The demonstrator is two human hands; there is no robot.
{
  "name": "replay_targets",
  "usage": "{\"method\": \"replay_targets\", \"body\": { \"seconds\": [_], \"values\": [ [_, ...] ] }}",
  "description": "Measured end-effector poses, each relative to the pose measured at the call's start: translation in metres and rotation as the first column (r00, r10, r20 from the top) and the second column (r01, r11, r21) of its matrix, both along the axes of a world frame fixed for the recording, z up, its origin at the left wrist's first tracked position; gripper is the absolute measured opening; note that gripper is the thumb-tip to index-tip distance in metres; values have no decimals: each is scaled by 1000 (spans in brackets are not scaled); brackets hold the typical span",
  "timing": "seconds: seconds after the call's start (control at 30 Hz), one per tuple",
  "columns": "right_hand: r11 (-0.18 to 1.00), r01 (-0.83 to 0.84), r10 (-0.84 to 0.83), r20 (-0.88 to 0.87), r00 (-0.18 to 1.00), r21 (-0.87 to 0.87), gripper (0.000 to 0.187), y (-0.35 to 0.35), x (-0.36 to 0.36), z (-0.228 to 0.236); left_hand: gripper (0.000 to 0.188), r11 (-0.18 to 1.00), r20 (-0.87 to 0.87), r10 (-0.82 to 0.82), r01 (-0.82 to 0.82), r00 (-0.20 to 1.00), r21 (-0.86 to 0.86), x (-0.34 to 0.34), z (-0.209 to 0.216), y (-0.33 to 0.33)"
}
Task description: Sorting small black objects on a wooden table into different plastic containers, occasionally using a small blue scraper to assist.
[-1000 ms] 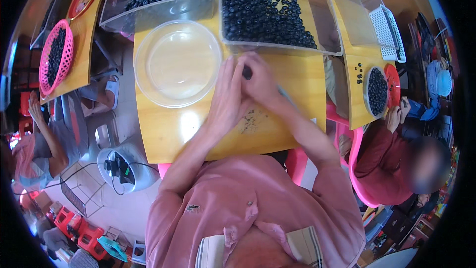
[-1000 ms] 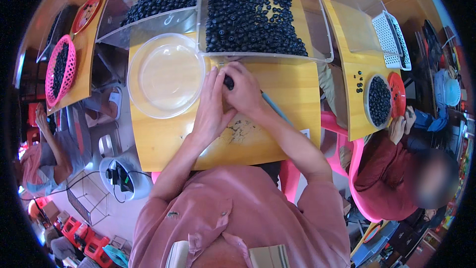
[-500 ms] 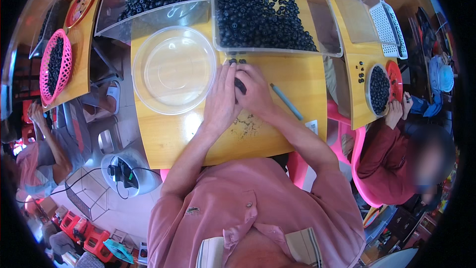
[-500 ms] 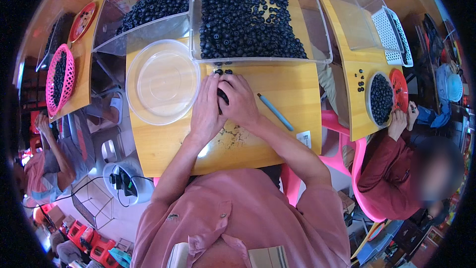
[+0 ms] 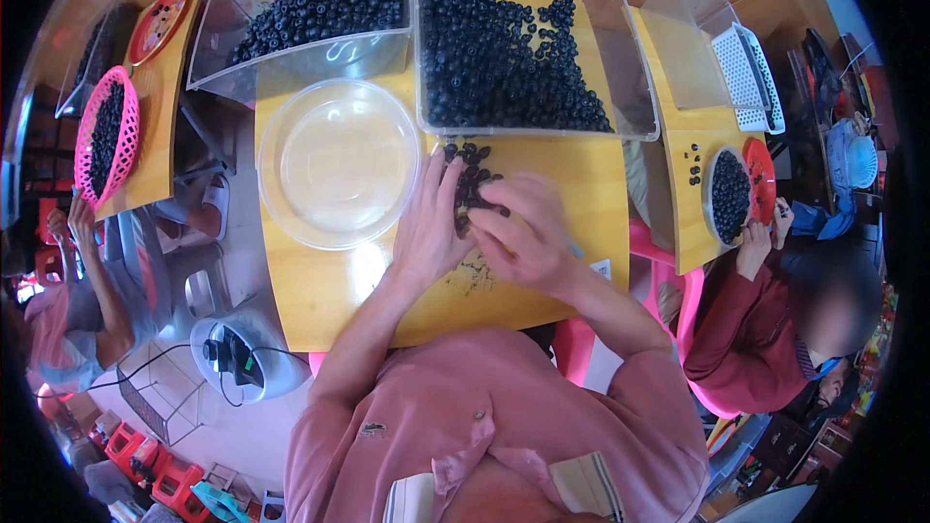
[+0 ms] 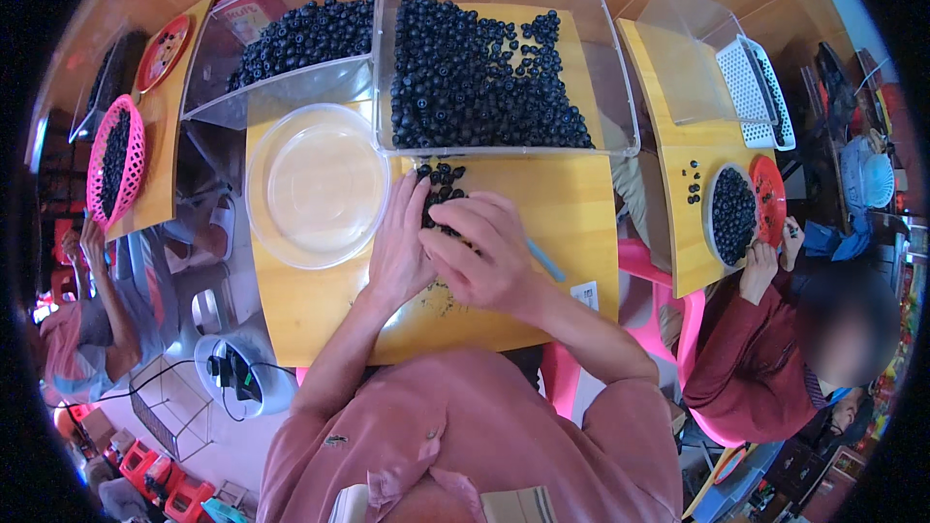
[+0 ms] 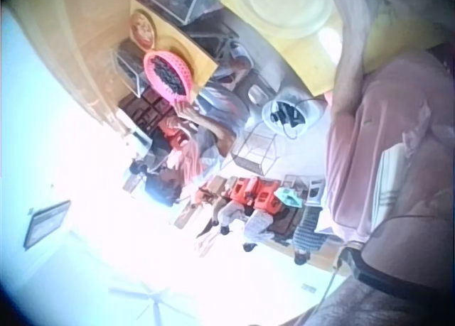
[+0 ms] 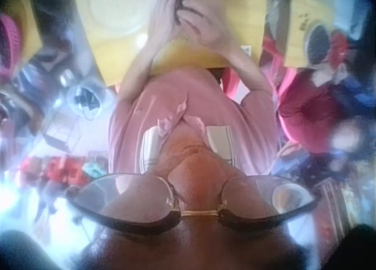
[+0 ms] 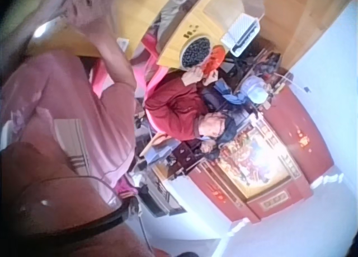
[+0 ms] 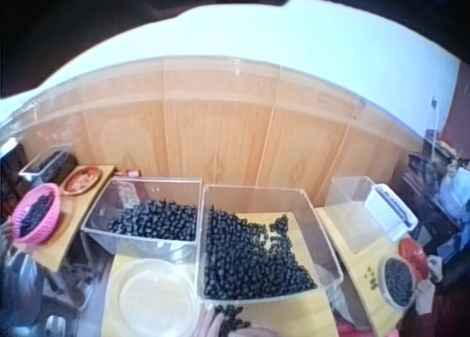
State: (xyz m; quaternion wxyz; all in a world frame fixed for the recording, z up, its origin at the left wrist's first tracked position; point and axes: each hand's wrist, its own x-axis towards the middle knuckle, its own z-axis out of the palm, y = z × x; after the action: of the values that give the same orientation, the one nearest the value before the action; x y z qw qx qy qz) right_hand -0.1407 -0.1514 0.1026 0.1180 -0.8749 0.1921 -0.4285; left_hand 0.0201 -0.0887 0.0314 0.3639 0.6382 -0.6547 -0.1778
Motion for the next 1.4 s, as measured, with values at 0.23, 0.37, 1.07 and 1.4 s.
{"method": "replay_targets", "body": {
  "seconds": [0.23, 0.37, 1.07, 1.4],
  "values": [
    [993, 90, -68, -259, 963, 74, 36, -145, 9, 85, 85, 993, 20, -67, 69, 998, -99, 2, 14, 3],
    [909, 378, -154, -705, 692, 173, 54, -265, 11, 44, 81, 928, 136, -103, 144, 985, -344, -8, 36, -14],
    [315, 539, 314, -622, 717, 781, 114, -227, 25, -1, 72, 947, 464, 229, -85, 856, -309, -6, 65, -71],
    [177, 455, 287, -488, 824, 872, 90, -205, 68, 4, 75, 943, 496, 268, -118, 826, -312, -7, 63, -71]
  ]
}}
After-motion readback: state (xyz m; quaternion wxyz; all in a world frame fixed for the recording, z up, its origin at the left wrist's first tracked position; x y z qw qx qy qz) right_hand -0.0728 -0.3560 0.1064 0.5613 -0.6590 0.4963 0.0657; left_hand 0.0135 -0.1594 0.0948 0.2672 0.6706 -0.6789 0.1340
